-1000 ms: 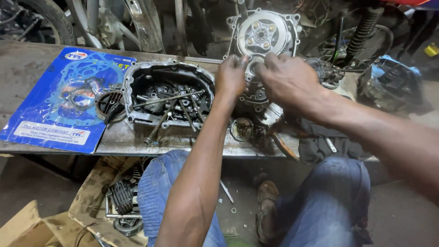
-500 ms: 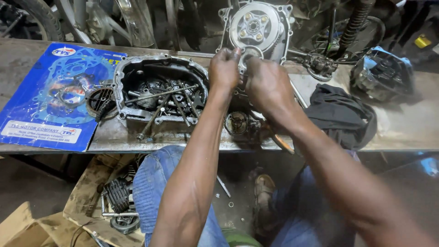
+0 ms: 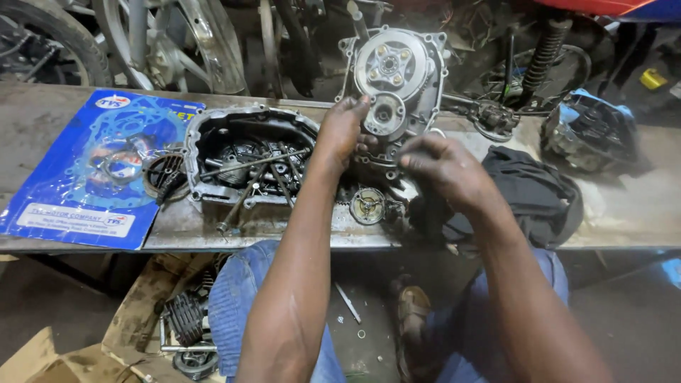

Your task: Disassembling and cleaning internal motorcycle engine components and gears on a workbench.

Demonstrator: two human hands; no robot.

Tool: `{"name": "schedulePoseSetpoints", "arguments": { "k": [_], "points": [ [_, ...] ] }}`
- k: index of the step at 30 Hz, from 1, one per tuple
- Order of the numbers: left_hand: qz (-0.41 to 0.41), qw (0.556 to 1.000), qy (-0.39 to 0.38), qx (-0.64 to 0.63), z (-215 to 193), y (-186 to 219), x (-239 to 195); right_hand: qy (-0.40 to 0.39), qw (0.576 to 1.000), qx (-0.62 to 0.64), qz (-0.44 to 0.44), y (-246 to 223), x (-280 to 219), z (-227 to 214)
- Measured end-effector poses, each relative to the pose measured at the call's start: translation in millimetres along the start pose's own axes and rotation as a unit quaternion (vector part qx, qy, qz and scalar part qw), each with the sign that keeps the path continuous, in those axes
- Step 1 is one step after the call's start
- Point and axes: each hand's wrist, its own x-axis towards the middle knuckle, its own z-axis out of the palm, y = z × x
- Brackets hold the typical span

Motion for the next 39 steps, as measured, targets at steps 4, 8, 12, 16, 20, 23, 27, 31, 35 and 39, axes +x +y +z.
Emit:
{"name": "schedulePoseSetpoints", "arguments": {
  "k": [4,8,12,16,20,23,27,31,35,39],
  "points": [
    [0.008,0.999,-0.001,0.038,-2.5,-4.5,11.3,0.086,0.983,-0.069,-0.146,-6.6,33.1,-8.7],
    [0.009,0.999,0.009,0.042,-1.0,-9.9,11.4,0.136,0.920,-0.305,-0.204,-10.2,42.3,12.4],
    [0.010,1.000,0.027,0.009,-0.7,-19.9,24.6,0.167,0.861,-0.462,-0.129,-17.0,45.2,41.3],
    [0.004,1.000,0.030,-0.003,-1.7,-33.0,34.0,0.161,0.865,-0.469,-0.078,-20.3,47.2,62.9],
    [0.014,0.999,0.031,-0.021,-4.1,-31.8,31.8,0.131,0.944,-0.297,0.059,-50.4,35.0,56.0],
    [0.001,0.999,0.021,-0.045,0.5,-20.6,14.5,0.136,0.969,-0.187,0.087,-38.4,30.8,33.5],
    [0.003,0.999,0.006,-0.049,0.1,-28.4,37.1,0.156,0.985,-0.032,-0.063,2.0,33.8,10.8],
    [-0.017,0.997,0.015,-0.072,-3.1,-32.4,32.5,0.191,0.978,-0.072,-0.044,-36.4,33.5,30.0],
    [-0.014,0.997,0.014,-0.070,-6.0,-49.2,54.1,0.154,0.926,-0.339,-0.061,-39.1,36.7,52.9],
    [0.001,0.998,0.013,-0.066,-5.0,-47.7,56.1,0.087,0.974,-0.175,0.113,1.2,78.4,26.2]
  ]
}}
